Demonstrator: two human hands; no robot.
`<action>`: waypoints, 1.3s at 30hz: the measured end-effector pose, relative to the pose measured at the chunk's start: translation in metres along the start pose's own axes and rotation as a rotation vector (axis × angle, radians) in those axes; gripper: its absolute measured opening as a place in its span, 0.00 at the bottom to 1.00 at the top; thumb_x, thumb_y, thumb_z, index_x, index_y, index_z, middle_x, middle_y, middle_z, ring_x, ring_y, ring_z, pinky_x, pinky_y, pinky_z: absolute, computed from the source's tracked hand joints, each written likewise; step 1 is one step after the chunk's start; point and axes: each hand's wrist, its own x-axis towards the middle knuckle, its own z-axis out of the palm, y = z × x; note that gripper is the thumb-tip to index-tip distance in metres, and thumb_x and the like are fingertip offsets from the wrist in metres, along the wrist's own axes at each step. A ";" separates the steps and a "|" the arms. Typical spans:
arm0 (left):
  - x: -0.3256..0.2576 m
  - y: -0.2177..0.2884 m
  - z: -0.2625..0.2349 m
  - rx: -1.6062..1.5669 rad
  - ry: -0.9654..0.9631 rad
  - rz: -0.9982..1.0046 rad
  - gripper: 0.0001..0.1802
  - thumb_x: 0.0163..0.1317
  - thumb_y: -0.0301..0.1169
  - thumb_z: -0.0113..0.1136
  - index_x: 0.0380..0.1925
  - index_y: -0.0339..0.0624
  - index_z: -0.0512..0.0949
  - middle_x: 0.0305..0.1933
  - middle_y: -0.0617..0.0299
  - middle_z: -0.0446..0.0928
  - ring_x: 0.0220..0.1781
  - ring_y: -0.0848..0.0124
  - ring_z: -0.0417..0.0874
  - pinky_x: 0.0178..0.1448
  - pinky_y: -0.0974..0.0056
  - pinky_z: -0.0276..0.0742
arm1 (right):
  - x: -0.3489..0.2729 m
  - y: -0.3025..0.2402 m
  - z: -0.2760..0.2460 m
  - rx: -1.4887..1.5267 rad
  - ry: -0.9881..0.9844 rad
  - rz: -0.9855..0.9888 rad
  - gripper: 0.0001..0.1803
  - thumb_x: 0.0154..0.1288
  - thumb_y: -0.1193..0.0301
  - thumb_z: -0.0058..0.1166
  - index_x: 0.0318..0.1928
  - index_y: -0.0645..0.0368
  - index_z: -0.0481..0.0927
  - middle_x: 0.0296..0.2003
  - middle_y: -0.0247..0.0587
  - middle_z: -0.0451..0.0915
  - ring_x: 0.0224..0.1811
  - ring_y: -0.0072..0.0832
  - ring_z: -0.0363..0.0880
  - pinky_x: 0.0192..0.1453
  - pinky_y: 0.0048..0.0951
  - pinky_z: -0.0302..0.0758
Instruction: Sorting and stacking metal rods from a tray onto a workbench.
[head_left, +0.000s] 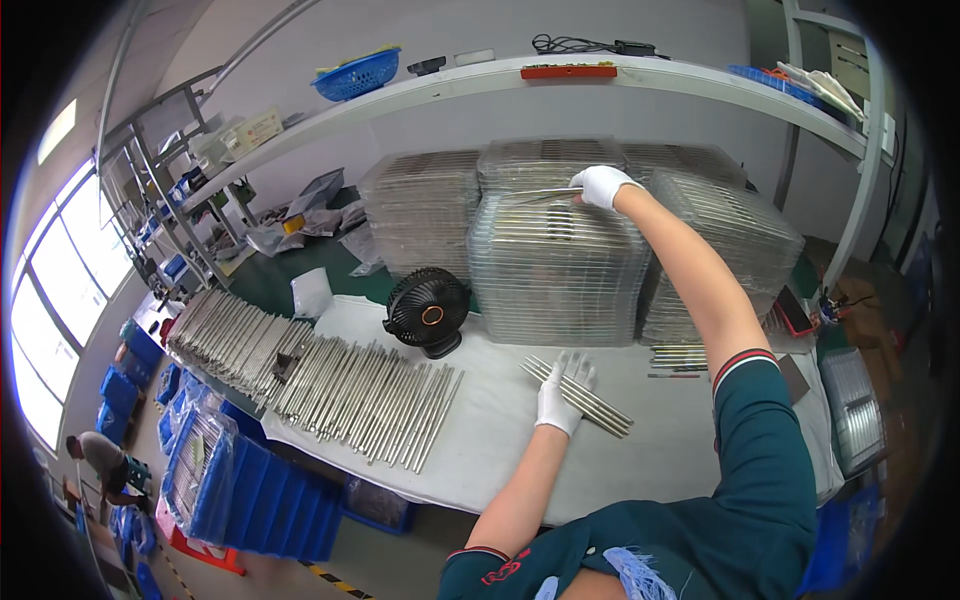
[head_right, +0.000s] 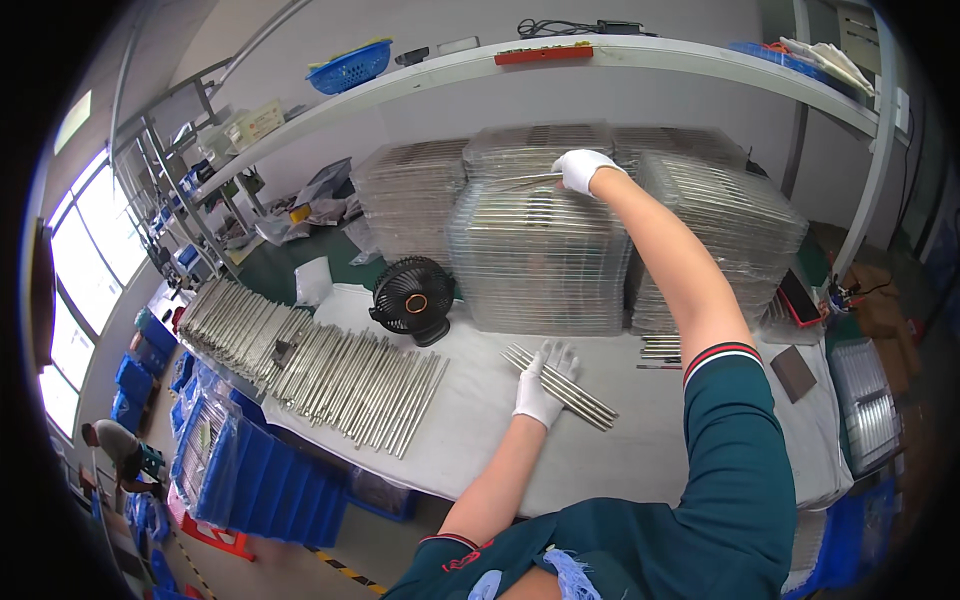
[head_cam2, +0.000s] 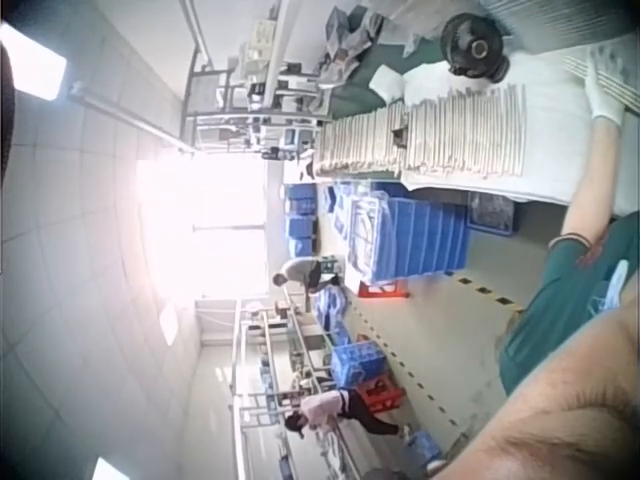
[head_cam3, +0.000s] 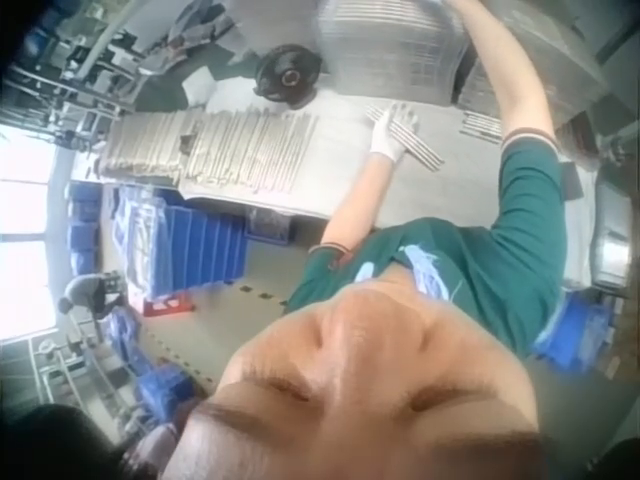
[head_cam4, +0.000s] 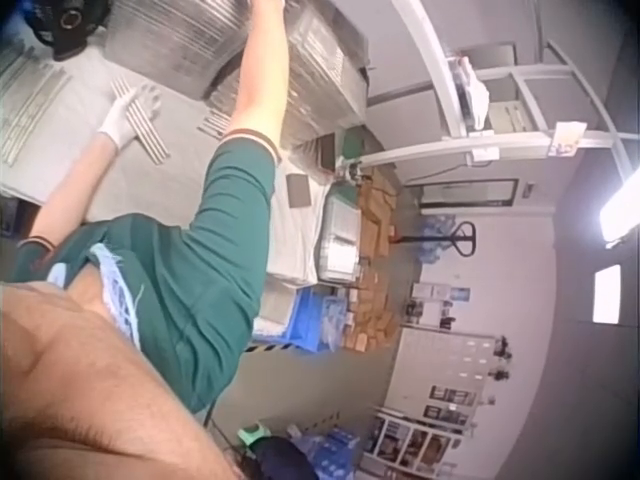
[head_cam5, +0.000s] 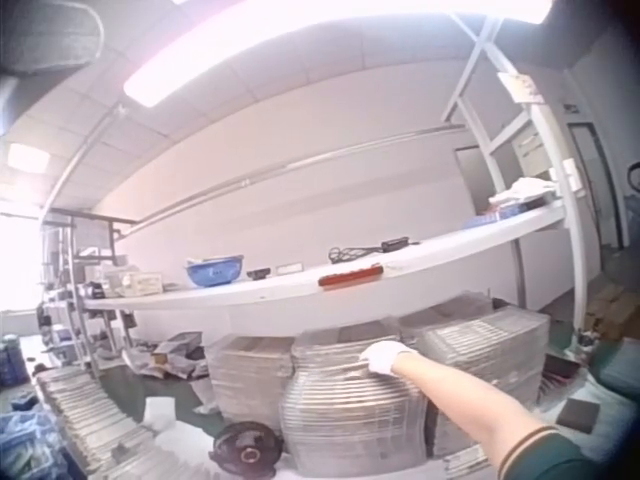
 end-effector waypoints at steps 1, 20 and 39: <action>0.000 0.000 0.000 0.001 0.000 0.000 0.16 0.66 0.35 0.41 0.52 0.46 0.64 0.55 0.60 0.67 0.57 0.62 0.68 0.59 0.52 0.66 | 0.001 0.001 0.000 0.005 -0.041 0.011 0.18 0.54 0.64 0.55 0.45 0.54 0.77 0.39 0.47 0.78 0.44 0.42 0.75 0.48 0.37 0.70; -0.001 0.001 0.003 0.029 -0.003 0.005 0.15 0.66 0.36 0.40 0.51 0.46 0.65 0.55 0.60 0.66 0.58 0.62 0.66 0.61 0.52 0.65 | 0.014 -0.011 -0.002 -0.223 0.028 0.131 0.14 0.52 0.65 0.56 0.40 0.57 0.79 0.39 0.45 0.79 0.43 0.41 0.77 0.45 0.38 0.73; 0.006 -0.001 -0.004 0.216 -0.125 -0.041 0.16 0.67 0.37 0.39 0.50 0.43 0.66 0.54 0.57 0.67 0.57 0.61 0.68 0.59 0.55 0.67 | -0.439 0.040 -0.071 -0.234 0.529 0.518 0.18 0.50 0.67 0.58 0.43 0.54 0.76 0.40 0.38 0.78 0.44 0.36 0.75 0.49 0.35 0.70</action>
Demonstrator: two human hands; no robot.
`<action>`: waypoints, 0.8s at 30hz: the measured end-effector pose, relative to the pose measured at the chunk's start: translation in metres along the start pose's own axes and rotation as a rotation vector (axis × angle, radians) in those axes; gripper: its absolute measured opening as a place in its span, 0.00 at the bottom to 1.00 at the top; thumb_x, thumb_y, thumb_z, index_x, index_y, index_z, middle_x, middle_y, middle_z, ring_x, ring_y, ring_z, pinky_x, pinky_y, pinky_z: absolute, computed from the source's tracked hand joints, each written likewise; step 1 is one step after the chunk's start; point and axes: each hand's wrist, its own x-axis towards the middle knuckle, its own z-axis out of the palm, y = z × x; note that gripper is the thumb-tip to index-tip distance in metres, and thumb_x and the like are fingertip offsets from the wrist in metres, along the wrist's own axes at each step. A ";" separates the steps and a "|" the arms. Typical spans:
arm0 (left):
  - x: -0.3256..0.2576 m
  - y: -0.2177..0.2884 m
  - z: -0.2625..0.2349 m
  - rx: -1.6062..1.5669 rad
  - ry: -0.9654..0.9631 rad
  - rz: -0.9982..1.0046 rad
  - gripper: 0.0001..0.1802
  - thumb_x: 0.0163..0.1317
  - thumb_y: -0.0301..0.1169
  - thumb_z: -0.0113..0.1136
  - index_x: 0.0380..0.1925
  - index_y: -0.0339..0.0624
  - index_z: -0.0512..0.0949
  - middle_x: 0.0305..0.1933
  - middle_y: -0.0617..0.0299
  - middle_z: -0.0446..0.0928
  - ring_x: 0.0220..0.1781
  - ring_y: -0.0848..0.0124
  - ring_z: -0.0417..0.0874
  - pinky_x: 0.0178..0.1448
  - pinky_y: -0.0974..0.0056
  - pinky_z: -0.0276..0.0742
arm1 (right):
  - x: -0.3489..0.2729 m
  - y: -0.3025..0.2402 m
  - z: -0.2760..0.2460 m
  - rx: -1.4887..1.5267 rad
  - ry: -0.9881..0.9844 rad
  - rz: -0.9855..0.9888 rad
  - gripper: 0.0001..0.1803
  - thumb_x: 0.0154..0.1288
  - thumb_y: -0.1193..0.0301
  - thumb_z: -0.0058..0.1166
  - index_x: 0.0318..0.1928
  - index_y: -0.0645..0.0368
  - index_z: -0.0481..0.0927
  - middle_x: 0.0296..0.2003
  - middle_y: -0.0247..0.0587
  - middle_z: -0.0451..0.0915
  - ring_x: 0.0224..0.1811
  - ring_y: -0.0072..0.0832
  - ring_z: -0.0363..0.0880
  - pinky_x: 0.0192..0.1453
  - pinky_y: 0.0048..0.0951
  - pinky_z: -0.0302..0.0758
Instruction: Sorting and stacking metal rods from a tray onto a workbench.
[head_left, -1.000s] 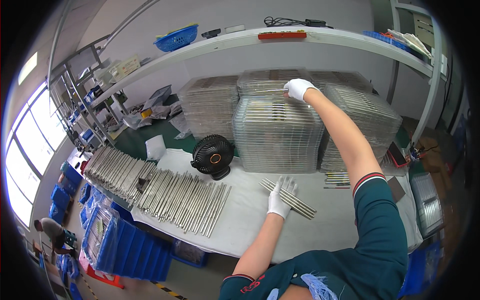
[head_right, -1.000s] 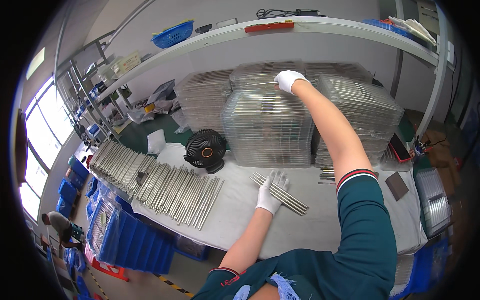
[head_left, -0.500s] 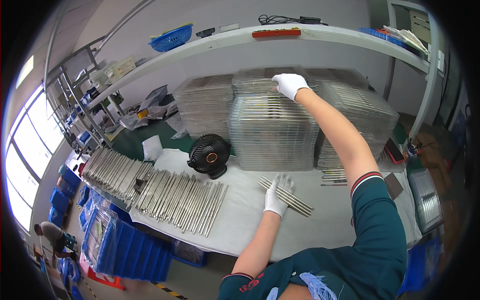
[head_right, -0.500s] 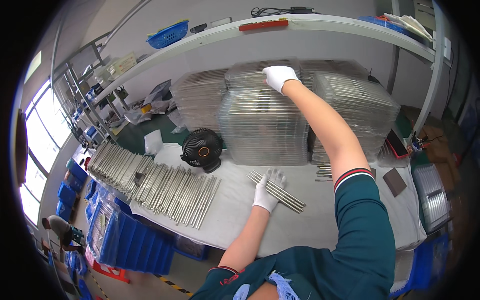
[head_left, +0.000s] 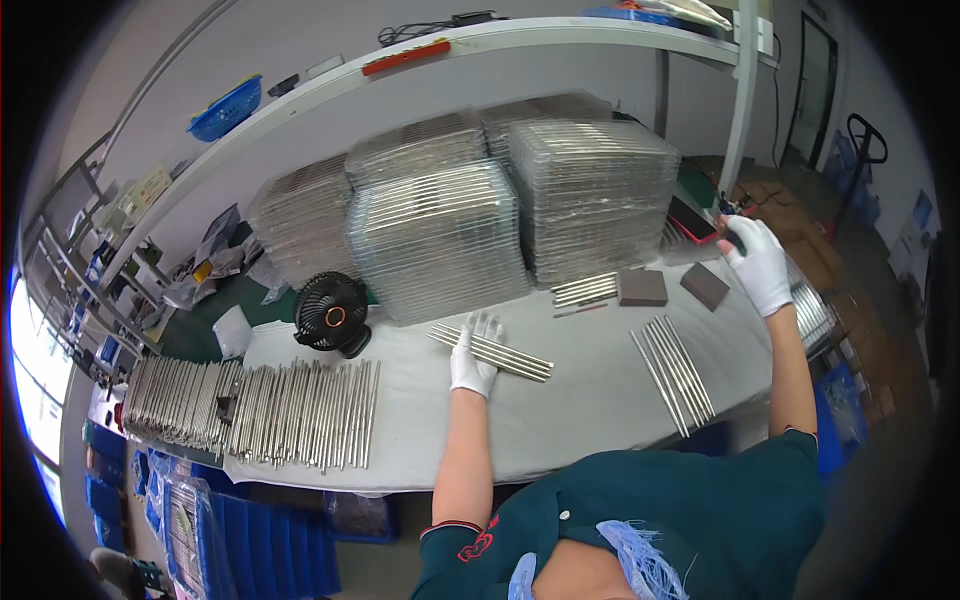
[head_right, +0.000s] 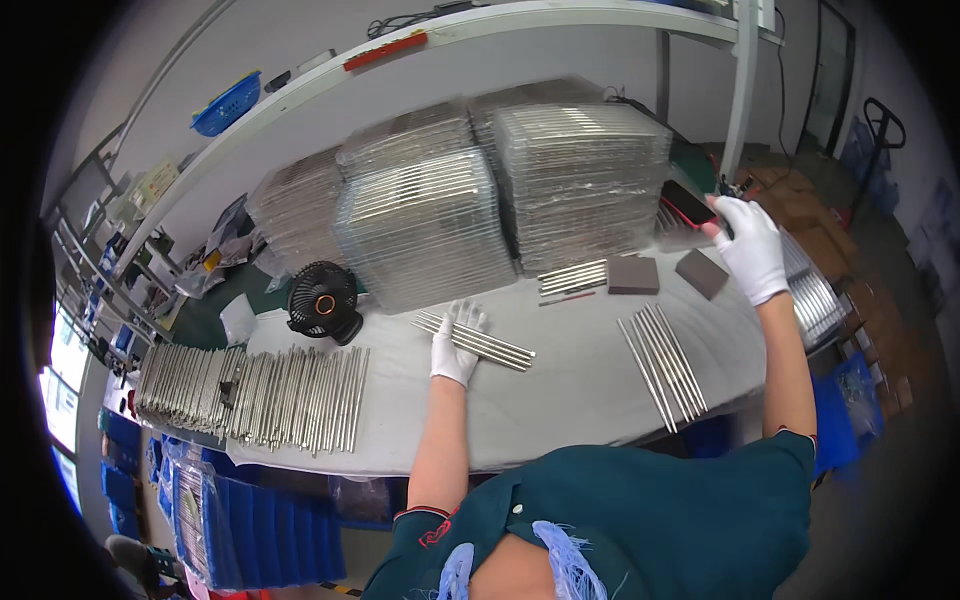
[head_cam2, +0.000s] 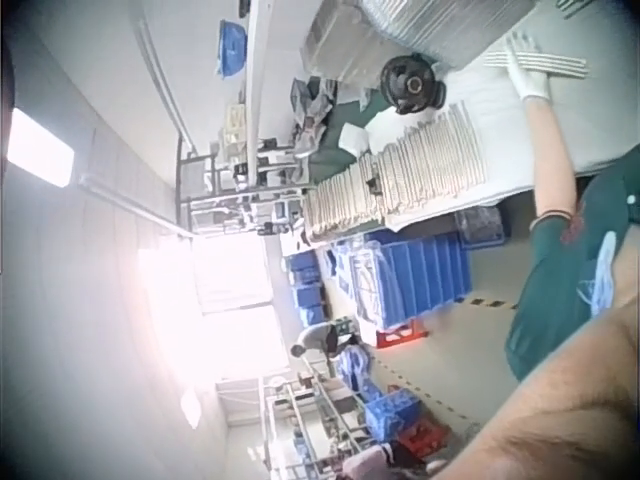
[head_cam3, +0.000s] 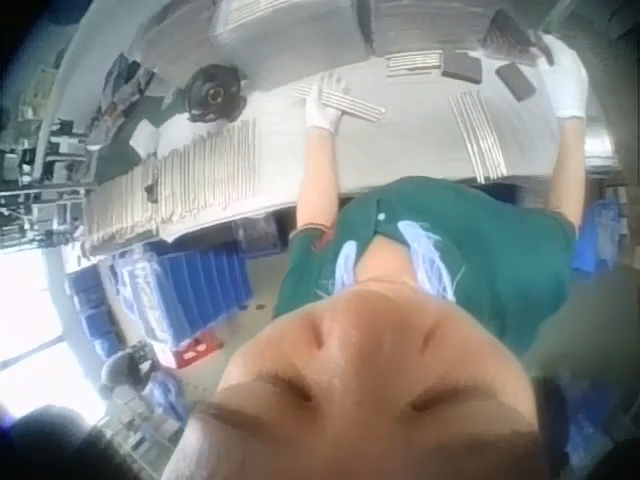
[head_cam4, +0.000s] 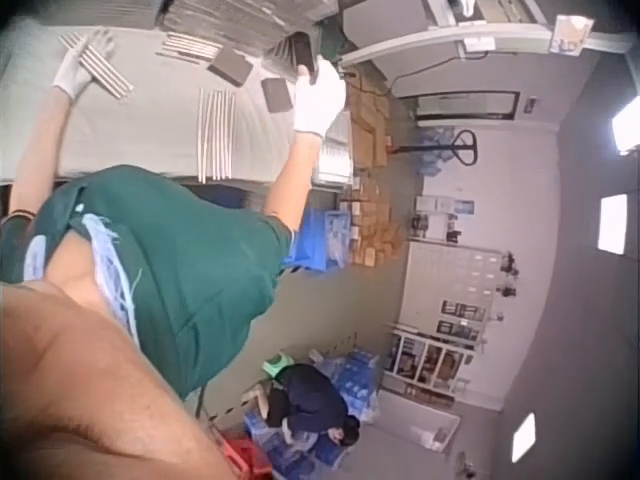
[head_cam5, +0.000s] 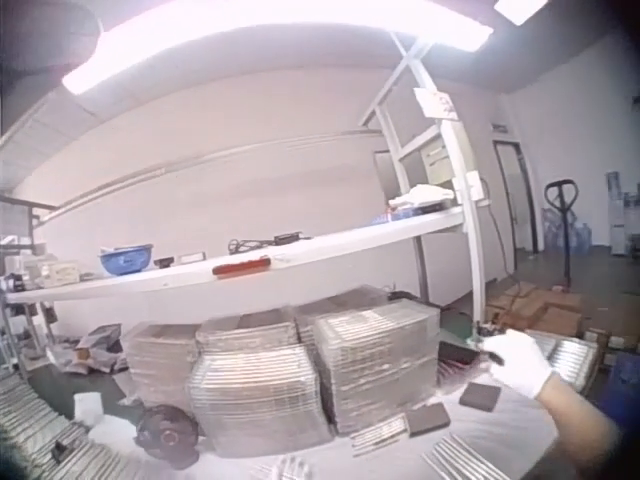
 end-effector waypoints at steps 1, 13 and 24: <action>0.001 -0.001 -0.002 0.021 -0.028 -0.007 0.16 0.67 0.37 0.39 0.49 0.42 0.67 0.54 0.56 0.67 0.57 0.61 0.68 0.59 0.54 0.67 | -0.027 0.045 -0.004 -0.056 0.021 0.154 0.18 0.51 0.66 0.57 0.45 0.54 0.75 0.42 0.40 0.77 0.45 0.38 0.74 0.49 0.35 0.70; -0.015 0.002 -0.012 0.064 -0.027 0.127 0.18 0.66 0.37 0.38 0.52 0.40 0.65 0.59 0.54 0.63 0.63 0.58 0.61 0.65 0.51 0.58 | -0.212 0.178 -0.029 -0.198 -0.262 0.650 0.14 0.50 0.61 0.56 0.38 0.49 0.81 0.46 0.36 0.75 0.49 0.35 0.73 0.52 0.33 0.69; -0.031 -0.002 -0.002 0.032 0.041 0.143 0.18 0.66 0.37 0.38 0.53 0.41 0.63 0.61 0.56 0.61 0.64 0.60 0.60 0.65 0.50 0.59 | -0.180 0.188 -0.036 -0.277 -0.498 0.620 0.09 0.49 0.64 0.56 0.32 0.48 0.83 0.48 0.34 0.75 0.47 0.37 0.73 0.50 0.34 0.70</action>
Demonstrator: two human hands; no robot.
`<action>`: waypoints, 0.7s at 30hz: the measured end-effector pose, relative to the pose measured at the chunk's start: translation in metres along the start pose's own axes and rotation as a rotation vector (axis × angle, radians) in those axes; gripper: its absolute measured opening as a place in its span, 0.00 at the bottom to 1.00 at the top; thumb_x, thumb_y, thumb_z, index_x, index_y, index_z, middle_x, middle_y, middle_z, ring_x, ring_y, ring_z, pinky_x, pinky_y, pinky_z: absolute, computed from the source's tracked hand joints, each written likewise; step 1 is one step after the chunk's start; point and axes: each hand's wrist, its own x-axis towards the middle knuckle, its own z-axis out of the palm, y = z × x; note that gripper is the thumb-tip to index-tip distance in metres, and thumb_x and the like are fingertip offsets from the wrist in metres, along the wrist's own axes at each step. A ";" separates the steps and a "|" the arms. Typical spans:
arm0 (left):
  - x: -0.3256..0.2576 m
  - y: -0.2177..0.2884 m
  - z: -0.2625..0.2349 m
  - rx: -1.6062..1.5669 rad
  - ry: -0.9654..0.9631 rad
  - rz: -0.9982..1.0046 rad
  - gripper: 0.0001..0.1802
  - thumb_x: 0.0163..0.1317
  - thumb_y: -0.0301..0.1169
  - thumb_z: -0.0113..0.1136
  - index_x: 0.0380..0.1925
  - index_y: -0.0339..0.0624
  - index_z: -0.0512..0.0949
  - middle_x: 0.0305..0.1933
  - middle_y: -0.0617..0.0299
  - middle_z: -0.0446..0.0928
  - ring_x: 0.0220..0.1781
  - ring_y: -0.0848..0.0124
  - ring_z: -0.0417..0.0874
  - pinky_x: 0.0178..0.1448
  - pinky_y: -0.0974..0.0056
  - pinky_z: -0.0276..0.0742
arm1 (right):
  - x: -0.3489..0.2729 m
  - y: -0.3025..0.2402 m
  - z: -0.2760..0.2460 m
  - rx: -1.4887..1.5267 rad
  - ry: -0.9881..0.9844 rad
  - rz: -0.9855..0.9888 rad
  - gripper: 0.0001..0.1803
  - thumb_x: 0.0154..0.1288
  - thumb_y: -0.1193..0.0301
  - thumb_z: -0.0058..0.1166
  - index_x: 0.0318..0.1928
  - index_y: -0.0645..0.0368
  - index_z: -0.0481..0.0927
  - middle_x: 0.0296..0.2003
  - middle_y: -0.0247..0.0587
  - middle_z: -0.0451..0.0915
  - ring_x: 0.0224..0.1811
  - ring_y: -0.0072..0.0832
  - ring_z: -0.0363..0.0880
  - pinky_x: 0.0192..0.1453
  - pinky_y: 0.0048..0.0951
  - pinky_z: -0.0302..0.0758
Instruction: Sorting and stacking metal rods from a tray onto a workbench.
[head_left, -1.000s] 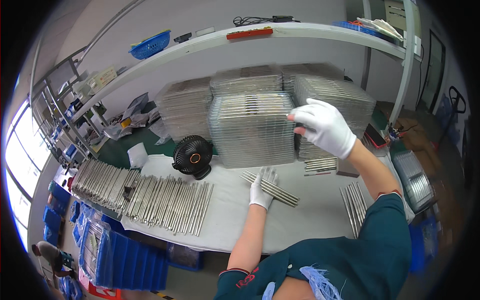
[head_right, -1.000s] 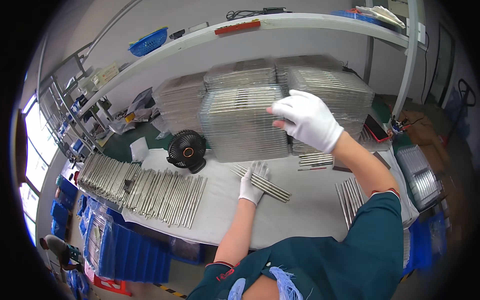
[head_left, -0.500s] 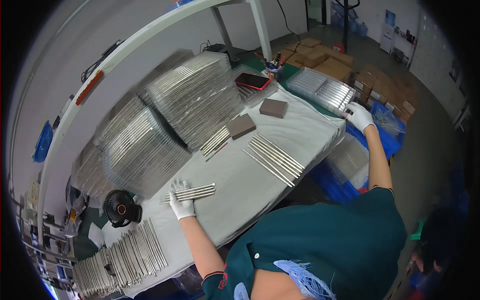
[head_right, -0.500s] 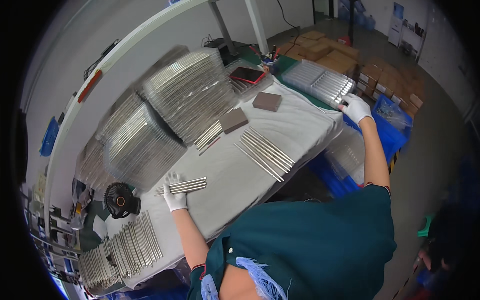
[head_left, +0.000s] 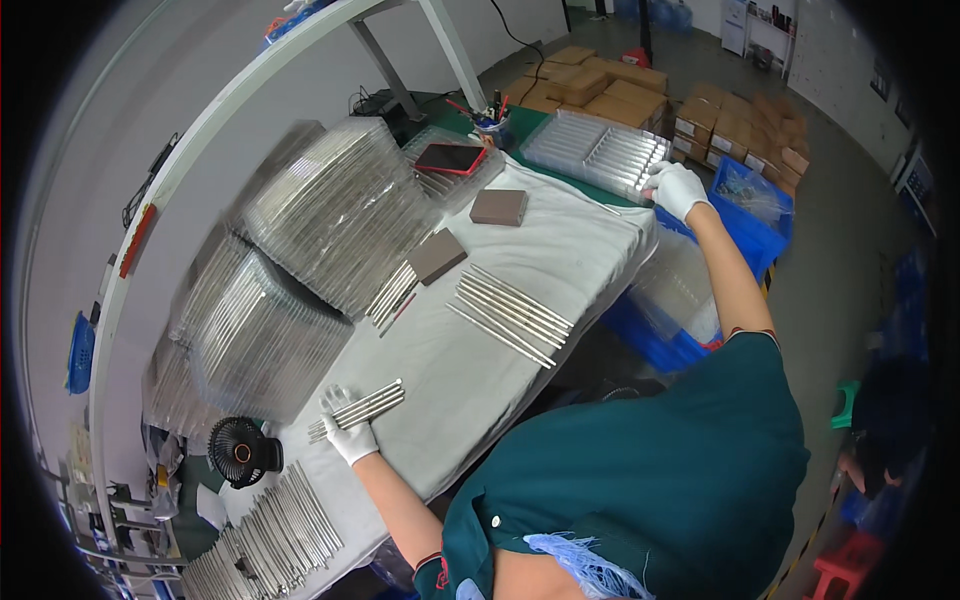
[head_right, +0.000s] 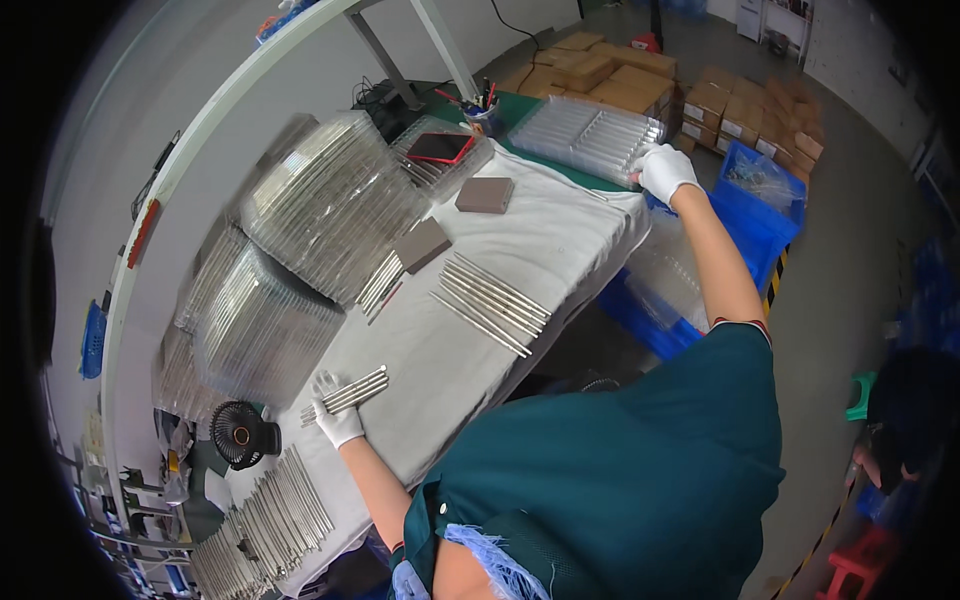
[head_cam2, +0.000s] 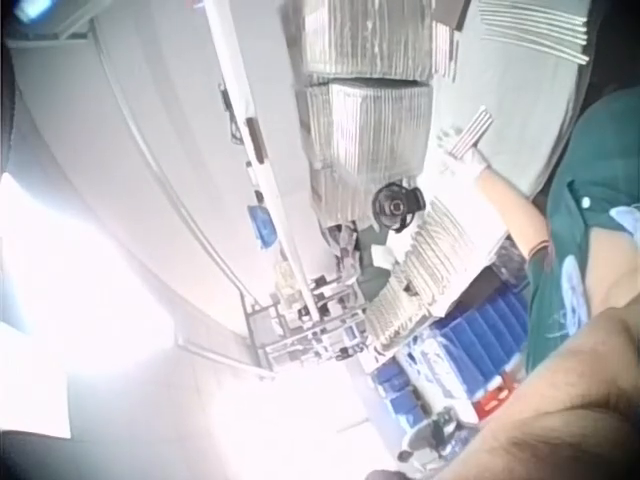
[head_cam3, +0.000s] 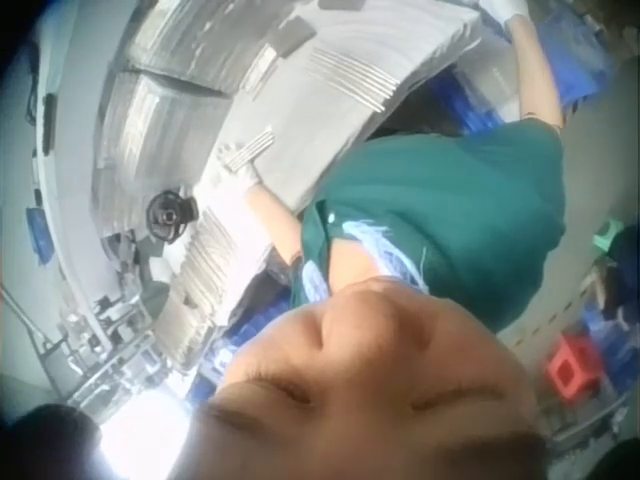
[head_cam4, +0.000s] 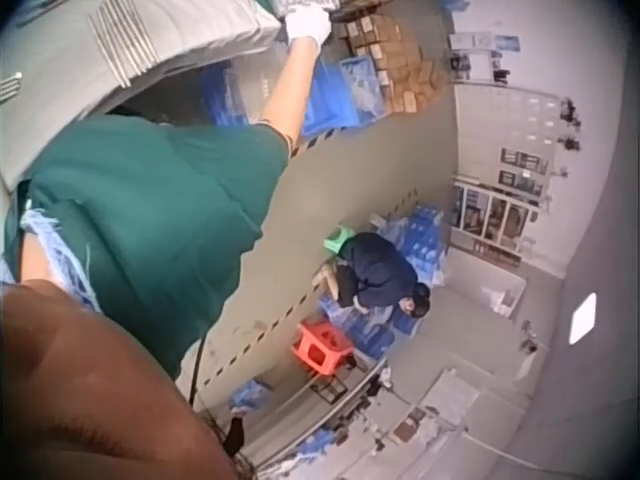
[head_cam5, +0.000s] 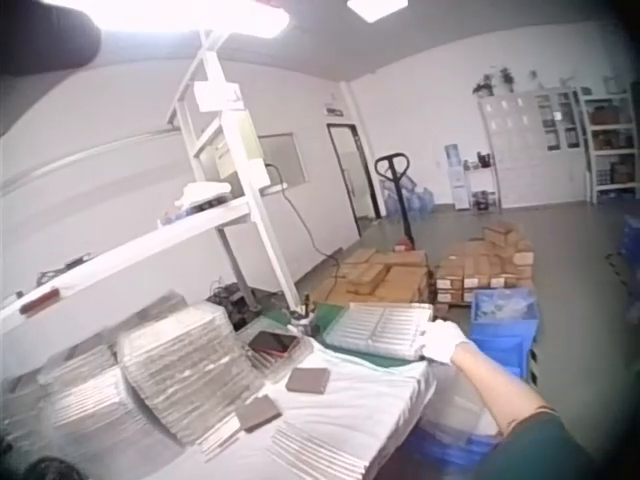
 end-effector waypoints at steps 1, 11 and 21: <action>0.002 0.001 -0.003 0.000 0.000 -0.002 0.18 0.66 0.37 0.38 0.53 0.41 0.63 0.61 0.56 0.61 0.64 0.60 0.60 0.65 0.50 0.59 | 0.006 0.003 0.001 0.006 -0.001 -0.004 0.09 0.47 0.64 0.58 0.30 0.50 0.84 0.42 0.36 0.78 0.43 0.37 0.75 0.48 0.33 0.71; 0.005 0.002 -0.003 0.051 -0.026 -0.001 0.20 0.67 0.37 0.35 0.55 0.40 0.62 0.62 0.55 0.60 0.65 0.60 0.58 0.67 0.52 0.57 | 0.035 0.025 0.020 0.256 -0.076 0.099 0.10 0.45 0.64 0.60 0.29 0.53 0.83 0.29 0.41 0.81 0.33 0.35 0.79 0.40 0.29 0.73; 0.011 0.003 -0.013 0.006 -0.051 -0.038 0.17 0.66 0.36 0.38 0.51 0.42 0.67 0.58 0.55 0.65 0.62 0.60 0.63 0.65 0.51 0.58 | 0.047 0.031 0.018 0.228 -0.177 -0.025 0.13 0.47 0.63 0.58 0.31 0.57 0.82 0.33 0.47 0.80 0.35 0.37 0.78 0.42 0.32 0.72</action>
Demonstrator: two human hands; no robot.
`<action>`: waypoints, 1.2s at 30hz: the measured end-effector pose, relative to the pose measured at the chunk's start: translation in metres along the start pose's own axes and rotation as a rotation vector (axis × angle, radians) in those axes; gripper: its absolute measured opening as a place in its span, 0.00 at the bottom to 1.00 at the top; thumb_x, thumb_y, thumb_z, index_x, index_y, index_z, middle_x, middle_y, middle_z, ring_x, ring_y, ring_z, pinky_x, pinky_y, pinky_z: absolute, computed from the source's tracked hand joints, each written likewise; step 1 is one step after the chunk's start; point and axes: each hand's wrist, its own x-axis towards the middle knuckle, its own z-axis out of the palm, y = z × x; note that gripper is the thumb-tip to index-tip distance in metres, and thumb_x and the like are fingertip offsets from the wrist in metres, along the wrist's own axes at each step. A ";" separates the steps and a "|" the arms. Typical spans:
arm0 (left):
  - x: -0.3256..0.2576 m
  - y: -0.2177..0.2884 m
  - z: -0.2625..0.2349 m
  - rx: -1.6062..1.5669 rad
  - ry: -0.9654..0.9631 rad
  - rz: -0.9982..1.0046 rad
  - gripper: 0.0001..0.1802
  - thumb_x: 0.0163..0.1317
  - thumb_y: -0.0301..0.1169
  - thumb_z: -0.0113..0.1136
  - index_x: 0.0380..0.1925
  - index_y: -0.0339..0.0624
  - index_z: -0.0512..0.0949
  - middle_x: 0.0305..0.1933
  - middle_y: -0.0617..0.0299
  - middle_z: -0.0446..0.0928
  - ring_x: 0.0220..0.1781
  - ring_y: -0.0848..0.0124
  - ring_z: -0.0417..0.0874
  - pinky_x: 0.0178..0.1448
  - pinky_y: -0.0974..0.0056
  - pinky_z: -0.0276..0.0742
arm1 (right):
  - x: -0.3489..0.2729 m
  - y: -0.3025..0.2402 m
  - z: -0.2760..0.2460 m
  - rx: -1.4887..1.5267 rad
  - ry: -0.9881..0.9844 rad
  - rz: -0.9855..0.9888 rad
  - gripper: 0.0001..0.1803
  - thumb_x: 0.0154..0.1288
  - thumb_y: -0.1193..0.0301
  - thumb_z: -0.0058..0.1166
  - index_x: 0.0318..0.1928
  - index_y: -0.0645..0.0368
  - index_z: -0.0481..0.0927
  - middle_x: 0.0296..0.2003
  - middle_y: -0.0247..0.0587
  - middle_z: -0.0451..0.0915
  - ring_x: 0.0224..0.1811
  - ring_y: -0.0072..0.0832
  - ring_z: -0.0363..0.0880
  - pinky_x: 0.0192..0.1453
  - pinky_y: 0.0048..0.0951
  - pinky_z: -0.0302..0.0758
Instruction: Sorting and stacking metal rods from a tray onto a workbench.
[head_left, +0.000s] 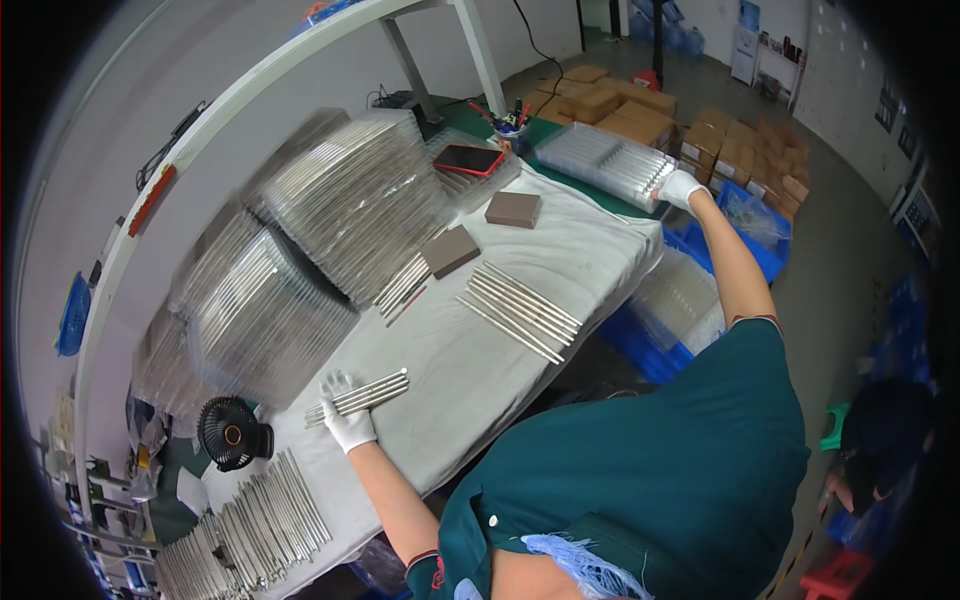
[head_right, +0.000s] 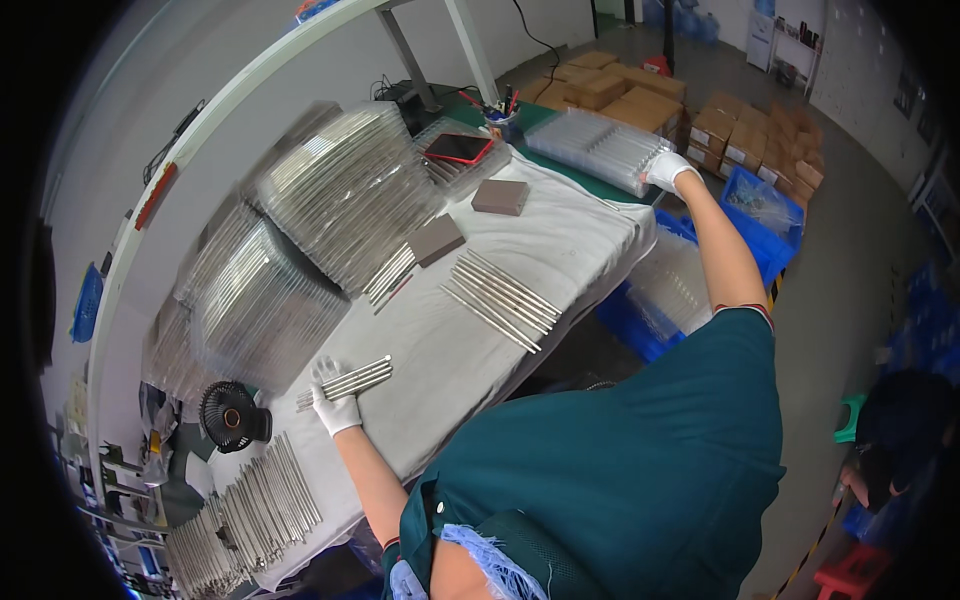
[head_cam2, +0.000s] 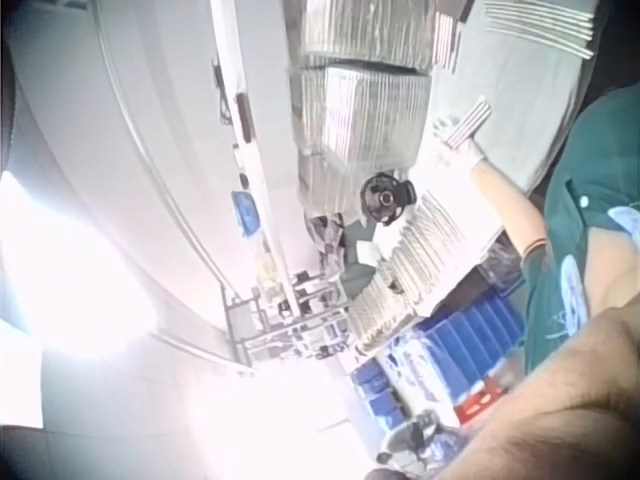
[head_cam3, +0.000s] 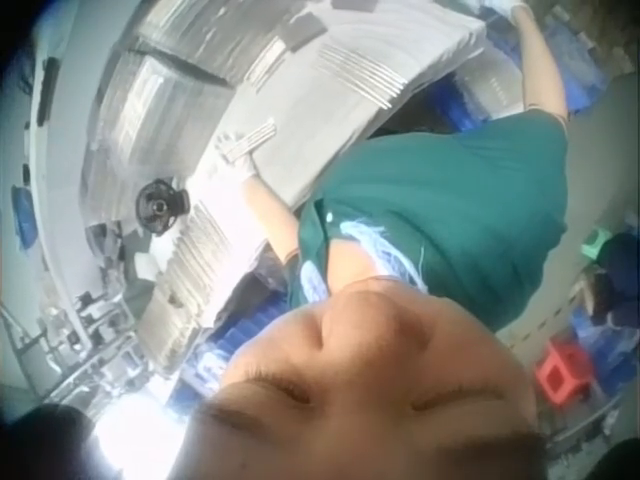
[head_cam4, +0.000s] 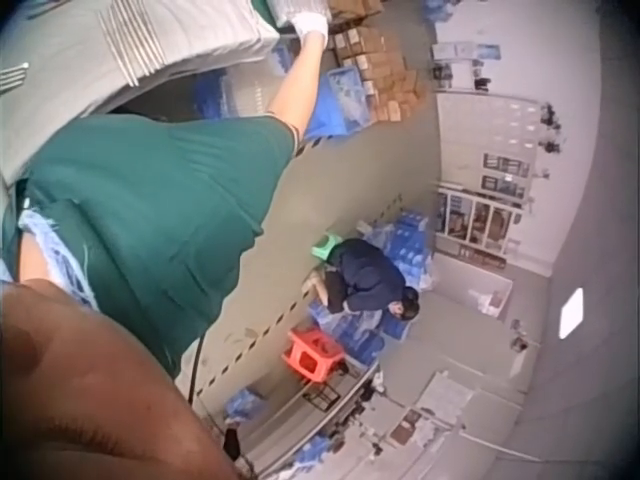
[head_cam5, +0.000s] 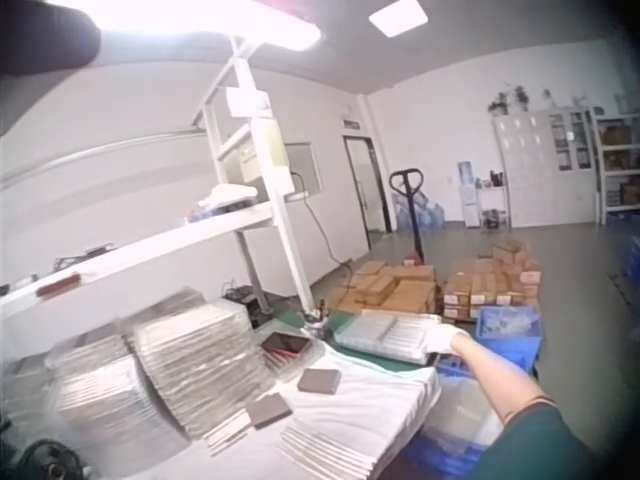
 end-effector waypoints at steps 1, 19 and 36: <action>0.002 -0.001 0.001 -0.002 -0.002 -0.002 0.17 0.66 0.36 0.38 0.51 0.42 0.67 0.58 0.55 0.65 0.62 0.60 0.63 0.65 0.51 0.58 | 0.004 0.006 0.004 -0.062 0.029 0.098 0.15 0.50 0.62 0.56 0.34 0.59 0.81 0.35 0.50 0.79 0.38 0.40 0.78 0.44 0.33 0.72; 0.000 0.000 0.001 0.002 0.006 0.014 0.18 0.66 0.37 0.39 0.52 0.43 0.65 0.60 0.54 0.63 0.63 0.59 0.62 0.66 0.52 0.57 | 0.001 -0.003 -0.019 -0.138 0.129 0.115 0.11 0.59 0.68 0.48 0.34 0.64 0.75 0.26 0.51 0.79 0.29 0.36 0.79 0.31 0.32 0.76; -0.003 0.001 0.004 -0.054 0.038 -0.002 0.18 0.67 0.39 0.35 0.52 0.44 0.64 0.57 0.54 0.64 0.61 0.60 0.63 0.64 0.53 0.61 | -0.049 -0.156 -0.140 0.870 0.460 -0.329 0.16 0.63 0.64 0.48 0.46 0.62 0.70 0.42 0.43 0.75 0.41 0.25 0.76 0.42 0.22 0.74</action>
